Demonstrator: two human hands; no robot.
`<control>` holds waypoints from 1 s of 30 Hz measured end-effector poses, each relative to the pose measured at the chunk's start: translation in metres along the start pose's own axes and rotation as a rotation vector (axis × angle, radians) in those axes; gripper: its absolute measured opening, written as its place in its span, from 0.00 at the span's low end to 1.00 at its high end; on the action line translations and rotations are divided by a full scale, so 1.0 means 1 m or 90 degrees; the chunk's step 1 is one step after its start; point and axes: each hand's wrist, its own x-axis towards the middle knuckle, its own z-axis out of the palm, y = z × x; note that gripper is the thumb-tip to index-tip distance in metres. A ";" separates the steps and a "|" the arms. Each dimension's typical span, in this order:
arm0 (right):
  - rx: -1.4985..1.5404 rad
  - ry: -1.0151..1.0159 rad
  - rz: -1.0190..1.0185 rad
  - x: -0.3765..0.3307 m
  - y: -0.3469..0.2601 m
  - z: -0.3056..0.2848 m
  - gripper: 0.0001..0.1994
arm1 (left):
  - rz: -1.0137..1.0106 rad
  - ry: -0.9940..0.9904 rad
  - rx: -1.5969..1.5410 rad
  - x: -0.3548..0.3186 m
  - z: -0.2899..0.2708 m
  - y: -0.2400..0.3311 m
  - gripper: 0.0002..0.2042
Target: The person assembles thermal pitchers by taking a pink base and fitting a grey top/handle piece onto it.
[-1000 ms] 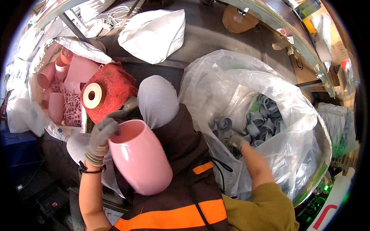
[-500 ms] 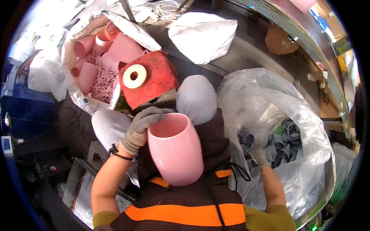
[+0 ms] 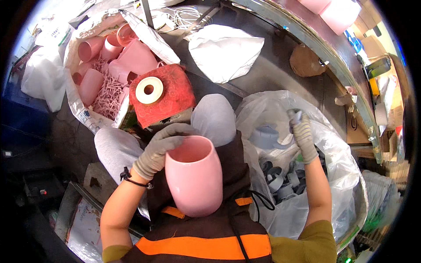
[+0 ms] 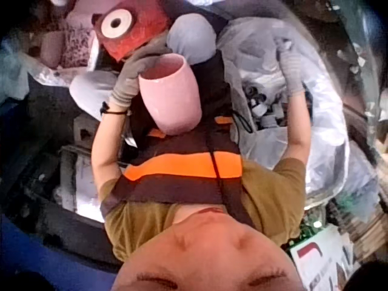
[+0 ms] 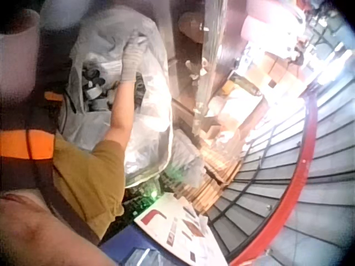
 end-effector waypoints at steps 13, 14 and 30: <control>0.254 -0.211 -0.402 -0.069 -0.118 0.124 0.24 | 0.059 -0.058 0.012 0.007 0.005 0.018 0.30; 0.131 -0.130 -0.445 -0.080 -0.131 0.119 0.26 | 0.058 -0.029 -0.020 0.004 0.000 0.014 0.29; 0.396 -0.516 0.011 -0.094 -0.214 0.064 0.27 | 0.057 -0.027 -0.289 0.000 0.004 -0.013 0.46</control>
